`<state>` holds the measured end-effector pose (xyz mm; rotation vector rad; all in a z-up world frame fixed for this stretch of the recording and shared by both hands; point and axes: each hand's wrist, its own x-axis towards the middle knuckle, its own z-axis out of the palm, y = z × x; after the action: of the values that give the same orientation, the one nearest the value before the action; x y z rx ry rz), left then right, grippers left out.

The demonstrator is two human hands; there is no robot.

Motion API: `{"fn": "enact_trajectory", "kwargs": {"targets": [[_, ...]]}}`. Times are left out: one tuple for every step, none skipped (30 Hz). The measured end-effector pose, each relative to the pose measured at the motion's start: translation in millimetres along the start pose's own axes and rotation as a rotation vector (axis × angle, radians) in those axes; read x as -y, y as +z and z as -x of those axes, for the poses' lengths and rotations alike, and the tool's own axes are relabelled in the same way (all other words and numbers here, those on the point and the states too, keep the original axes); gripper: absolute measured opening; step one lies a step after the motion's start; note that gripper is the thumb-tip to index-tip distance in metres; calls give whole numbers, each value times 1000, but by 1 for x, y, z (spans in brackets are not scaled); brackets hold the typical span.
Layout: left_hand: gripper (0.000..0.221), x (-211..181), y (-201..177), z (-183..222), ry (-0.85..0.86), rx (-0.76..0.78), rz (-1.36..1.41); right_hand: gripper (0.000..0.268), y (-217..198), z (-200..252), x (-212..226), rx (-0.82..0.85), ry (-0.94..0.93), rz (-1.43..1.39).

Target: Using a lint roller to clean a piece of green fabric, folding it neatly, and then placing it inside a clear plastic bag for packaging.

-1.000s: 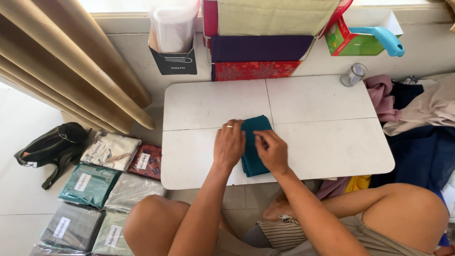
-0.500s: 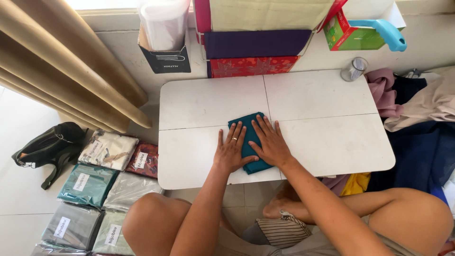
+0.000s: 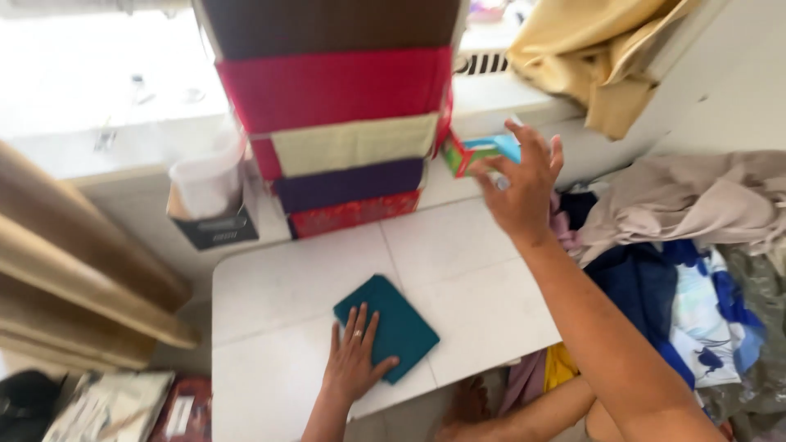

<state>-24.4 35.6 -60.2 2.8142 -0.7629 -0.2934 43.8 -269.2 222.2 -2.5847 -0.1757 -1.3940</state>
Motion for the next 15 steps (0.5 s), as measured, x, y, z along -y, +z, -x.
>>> {"fn": "enact_trajectory", "kwargs": {"targets": [[105,-3,-8,-1,17,-19,-10,33,-1,-14,-15,-23,-2,14],[105,-4,-15,-2,-16,42,18,33,-2,-29,-30,-3,42,-53],[104,-6,-20,1,-55,107,48,50,-2,-41,-43,24,85,-124],[104,-8,-21,-1,-44,93,40,50,3,-45,-55,7,81,-116],[106,-8,-21,-2,-59,134,42,27,10,-49,-66,-37,104,-61],[107,-8,-21,-3,-73,175,43,26,17,-53,-77,-81,127,-6],[107,-12,-33,-4,-71,160,37,26,18,-54,-77,-97,121,-6],[107,-16,-46,-5,-94,284,25,27,19,-56,-77,37,228,93],[108,-20,-57,-5,-120,409,17,40,22,-58,-77,172,332,189],[108,-19,-68,-9,-121,392,16,40,25,-65,-73,158,323,186],[109,-18,-76,-9,-139,409,16,46,27,-67,-69,413,446,218],[111,-17,-83,-9,-157,425,16,90,30,-69,-65,669,569,248],[111,-9,-72,-11,-161,436,19,90,44,-64,-83,681,571,245],[113,0,-59,-13,-114,275,36,70,60,-57,-102,694,510,225],[115,10,-43,-8,-70,126,54,59,78,-43,-117,719,453,200]]}}
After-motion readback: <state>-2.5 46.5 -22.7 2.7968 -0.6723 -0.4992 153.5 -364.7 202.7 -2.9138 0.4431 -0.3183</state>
